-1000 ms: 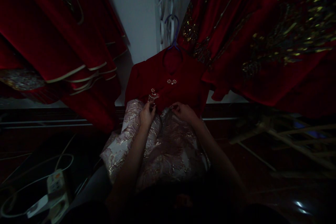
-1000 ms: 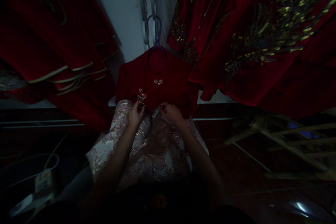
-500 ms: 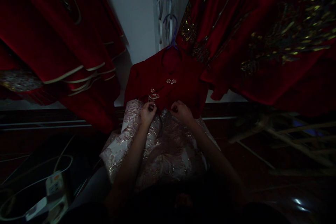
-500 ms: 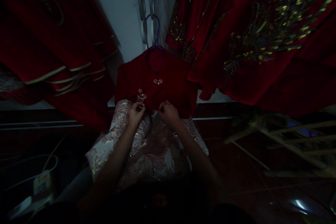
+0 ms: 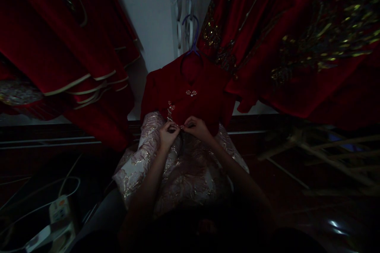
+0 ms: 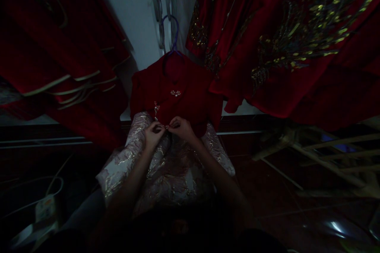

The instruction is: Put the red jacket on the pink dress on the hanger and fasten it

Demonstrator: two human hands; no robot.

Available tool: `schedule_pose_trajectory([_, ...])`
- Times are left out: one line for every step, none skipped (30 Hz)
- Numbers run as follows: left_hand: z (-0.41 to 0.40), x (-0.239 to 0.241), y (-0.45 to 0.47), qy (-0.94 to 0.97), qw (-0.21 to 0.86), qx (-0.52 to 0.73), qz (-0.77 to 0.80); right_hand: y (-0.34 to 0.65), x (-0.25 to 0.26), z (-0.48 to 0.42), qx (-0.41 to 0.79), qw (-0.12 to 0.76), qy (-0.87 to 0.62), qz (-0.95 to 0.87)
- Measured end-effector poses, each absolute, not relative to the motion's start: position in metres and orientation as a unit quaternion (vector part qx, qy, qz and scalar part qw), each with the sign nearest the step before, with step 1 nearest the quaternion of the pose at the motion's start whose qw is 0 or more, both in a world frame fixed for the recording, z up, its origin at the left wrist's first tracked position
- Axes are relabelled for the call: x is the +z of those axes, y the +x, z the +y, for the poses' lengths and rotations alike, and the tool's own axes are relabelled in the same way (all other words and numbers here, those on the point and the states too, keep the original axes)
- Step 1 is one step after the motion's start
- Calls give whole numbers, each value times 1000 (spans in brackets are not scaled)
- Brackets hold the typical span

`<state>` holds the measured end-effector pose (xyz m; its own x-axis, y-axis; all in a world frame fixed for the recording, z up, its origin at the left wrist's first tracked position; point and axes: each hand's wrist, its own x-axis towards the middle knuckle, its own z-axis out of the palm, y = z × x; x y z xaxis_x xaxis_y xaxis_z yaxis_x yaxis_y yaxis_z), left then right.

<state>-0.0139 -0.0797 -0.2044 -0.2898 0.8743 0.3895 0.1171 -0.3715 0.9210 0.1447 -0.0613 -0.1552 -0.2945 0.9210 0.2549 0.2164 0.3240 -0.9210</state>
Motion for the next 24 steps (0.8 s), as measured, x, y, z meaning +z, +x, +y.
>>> schedule_pose_trajectory([-78,-206,-16,500,329,647,473,144,-157,-60,408,432,-414,-690])
schedule_pose_trajectory([-75,-207,-18,483,367,644,466,144,-159,-60,403,435,-420,-688])
schedule_pose_trajectory([-73,-208,-19,471,405,637,456,144,-160,-59,395,438,-428,-685])
schedule_pose_trajectory([-71,-209,-20,459,438,631,446,144,-160,-59,386,441,-435,-684])
schedule_pose_trajectory([-70,-209,-21,448,465,627,436,145,-160,-59,377,443,-439,-685])
schedule_pose_trajectory([-69,-210,-20,438,484,625,428,145,-159,-59,368,442,-440,-690])
schedule_pose_trajectory([-68,-210,-20,430,496,624,424,146,-159,-60,357,440,-440,-697])
schedule_pose_trajectory([-69,-210,-19,426,502,624,422,146,-158,-61,342,435,-441,-707])
schedule_pose_trajectory([-69,-210,-17,424,503,623,424,146,-157,-63,324,427,-442,-719])
schedule_pose_trajectory([-69,-210,-16,426,501,621,427,146,-156,-64,304,415,-445,-733])
schedule_pose_trajectory([-69,-210,-16,427,498,619,432,146,-155,-66,282,402,-450,-746])
schedule_pose_trajectory([-69,-211,-15,429,496,616,436,146,-154,-68,260,388,-454,-759])
schedule_pose_trajectory([-68,-211,-15,428,495,615,439,145,-153,-69,240,375,-459,-769])
schedule_pose_trajectory([-67,-212,-15,427,495,615,440,145,-152,-70,225,365,-463,-776])
schedule_pose_trajectory([-66,-213,-15,427,494,616,441,144,-152,-71,213,359,-467,-780])
schedule_pose_trajectory([-65,-214,-15,427,492,617,440,143,-152,-72,207,354,-471,-781])
schedule_pose_trajectory([-65,-216,-16,429,490,618,440,143,-153,-72,203,353,-474,-781])
schedule_pose_trajectory([-64,-217,-16,431,487,618,441,143,-154,-71,202,353,-476,-780])
schedule_pose_trajectory([-63,-219,-17,434,484,617,443,143,-156,-71,203,355,-476,-778])
schedule_pose_trajectory([-63,-220,-17,438,482,614,446,142,-157,-70,204,358,-477,-777])
schedule_pose_trajectory([-63,-221,-17,443,481,609,448,143,-159,-70,205,361,-476,-775])
schedule_pose_trajectory([-62,-223,-18,448,481,603,451,143,-161,-69,207,363,-476,-774])
schedule_pose_trajectory([-62,-224,-18,453,481,598,454,143,-162,-69,208,364,-477,-773])
schedule_pose_trajectory([-62,-224,-18,457,483,592,456,143,-163,-68,210,363,-478,-772])
